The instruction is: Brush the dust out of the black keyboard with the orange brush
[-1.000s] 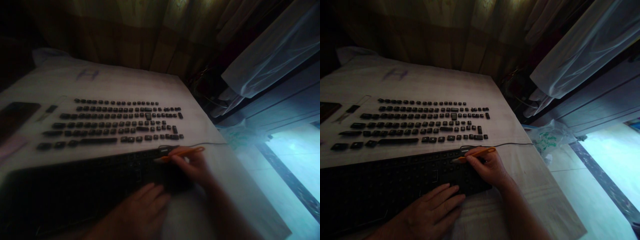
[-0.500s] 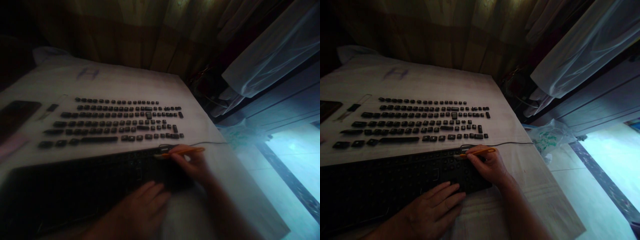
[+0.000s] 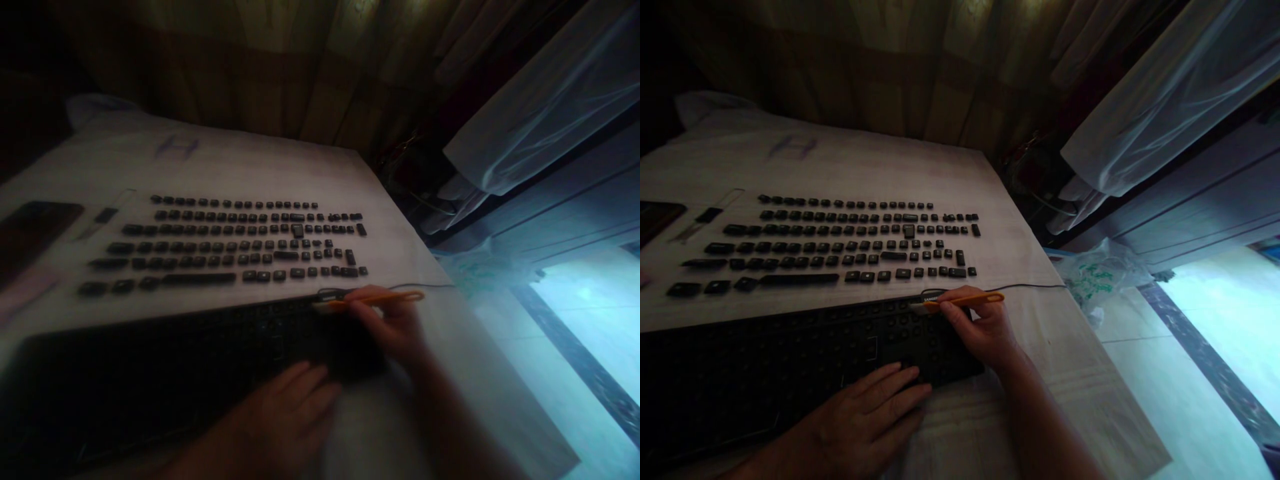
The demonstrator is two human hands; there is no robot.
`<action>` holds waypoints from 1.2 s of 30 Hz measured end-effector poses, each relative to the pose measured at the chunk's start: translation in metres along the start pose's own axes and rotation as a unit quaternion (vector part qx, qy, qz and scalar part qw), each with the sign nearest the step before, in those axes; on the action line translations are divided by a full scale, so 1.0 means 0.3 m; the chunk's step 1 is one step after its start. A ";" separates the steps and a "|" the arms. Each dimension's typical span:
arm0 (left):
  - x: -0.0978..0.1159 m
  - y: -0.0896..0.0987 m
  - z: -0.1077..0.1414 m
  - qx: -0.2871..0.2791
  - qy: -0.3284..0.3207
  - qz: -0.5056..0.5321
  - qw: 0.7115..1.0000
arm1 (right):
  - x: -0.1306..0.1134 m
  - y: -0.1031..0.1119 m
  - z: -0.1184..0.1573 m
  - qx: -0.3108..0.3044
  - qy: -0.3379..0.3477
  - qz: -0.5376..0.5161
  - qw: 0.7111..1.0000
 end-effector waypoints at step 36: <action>0.008 0.057 -0.012 -0.031 0.026 -0.008 0.999 | 0.008 -0.010 0.001 -0.045 0.030 0.043 0.998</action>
Point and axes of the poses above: each hand's wrist, its own z-axis away from the middle knuckle, its own y-axis out of the back of the hand, x = y × z, the point moved 1 cm from there along -z, towards the middle knuckle, and after that the axes turned 12 degrees about -x, right-handed, at the moved point
